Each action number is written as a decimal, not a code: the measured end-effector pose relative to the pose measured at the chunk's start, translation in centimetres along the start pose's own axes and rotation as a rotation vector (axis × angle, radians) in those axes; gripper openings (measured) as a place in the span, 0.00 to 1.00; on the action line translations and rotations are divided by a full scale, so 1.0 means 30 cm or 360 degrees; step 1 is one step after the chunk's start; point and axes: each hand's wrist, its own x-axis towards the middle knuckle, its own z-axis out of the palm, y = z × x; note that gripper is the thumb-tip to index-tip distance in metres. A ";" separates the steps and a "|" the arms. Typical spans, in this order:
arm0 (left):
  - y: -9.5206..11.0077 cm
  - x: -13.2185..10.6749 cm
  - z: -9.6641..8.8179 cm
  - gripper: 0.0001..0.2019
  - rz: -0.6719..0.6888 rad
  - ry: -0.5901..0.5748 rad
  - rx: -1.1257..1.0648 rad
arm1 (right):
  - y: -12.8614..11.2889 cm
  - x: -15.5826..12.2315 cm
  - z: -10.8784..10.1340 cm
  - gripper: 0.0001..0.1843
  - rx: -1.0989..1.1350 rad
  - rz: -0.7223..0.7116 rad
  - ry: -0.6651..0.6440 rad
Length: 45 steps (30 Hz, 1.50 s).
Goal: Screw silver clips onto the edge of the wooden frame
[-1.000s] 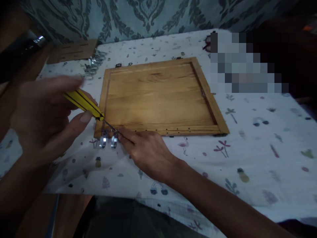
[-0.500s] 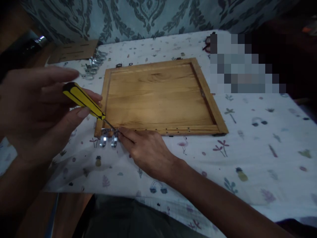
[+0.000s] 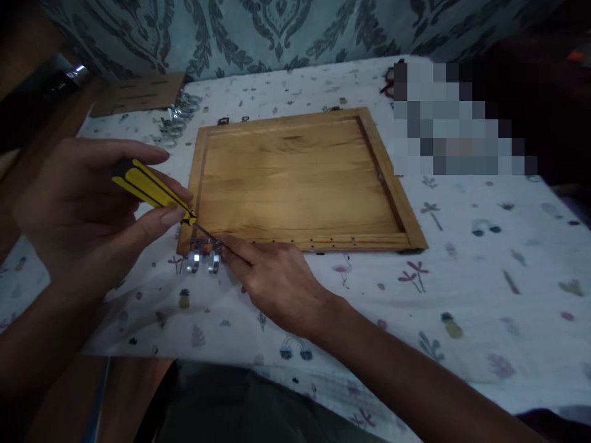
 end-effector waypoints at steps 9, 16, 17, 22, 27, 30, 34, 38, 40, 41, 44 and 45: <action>0.025 0.019 -0.021 0.20 0.0119 0.0089 0.0132 | -0.002 -0.001 0.009 0.17 0.0007 0.0030 0.0003; 0.027 -0.009 -0.010 0.22 -0.0015 0.0095 -0.0004 | -0.004 0.008 0.009 0.16 -0.0016 0.0016 0.0047; 0.029 -0.011 -0.007 0.22 -0.0064 0.0104 -0.0017 | -0.004 0.007 0.010 0.16 -0.0016 0.0019 0.0048; 0.025 -0.011 -0.001 0.23 -0.0133 0.0132 -0.0085 | -0.005 0.001 0.013 0.16 0.0000 0.0023 0.0034; 0.015 -0.007 -0.013 0.24 -0.0026 0.0040 -0.0024 | -0.005 0.003 0.006 0.16 -0.0013 0.0030 0.0026; 0.025 -0.003 -0.020 0.23 -0.0095 -0.0062 -0.0016 | -0.007 0.007 0.004 0.16 -0.0013 0.0039 0.0036; 0.033 0.005 -0.022 0.19 -0.0058 -0.0143 0.0004 | -0.007 0.004 0.009 0.16 0.0032 0.0046 0.0033; 0.025 0.010 -0.025 0.21 0.0024 -0.0121 0.0057 | -0.004 -0.004 0.013 0.17 0.0072 0.0044 -0.0018; 0.023 0.011 -0.028 0.23 0.0003 -0.0112 0.0055 | -0.003 -0.006 0.013 0.17 0.0083 0.0044 -0.0017; 0.023 0.011 -0.030 0.24 -0.0012 -0.0112 0.0039 | -0.003 -0.005 0.012 0.17 0.0084 0.0044 -0.0013; 0.029 0.010 -0.031 0.28 -0.0012 -0.0137 -0.0035 | -0.003 0.001 0.009 0.17 0.0069 0.0046 -0.0001; 0.031 0.009 -0.029 0.28 -0.0009 -0.0145 -0.0061 | -0.004 0.004 0.008 0.17 0.0060 0.0047 0.0003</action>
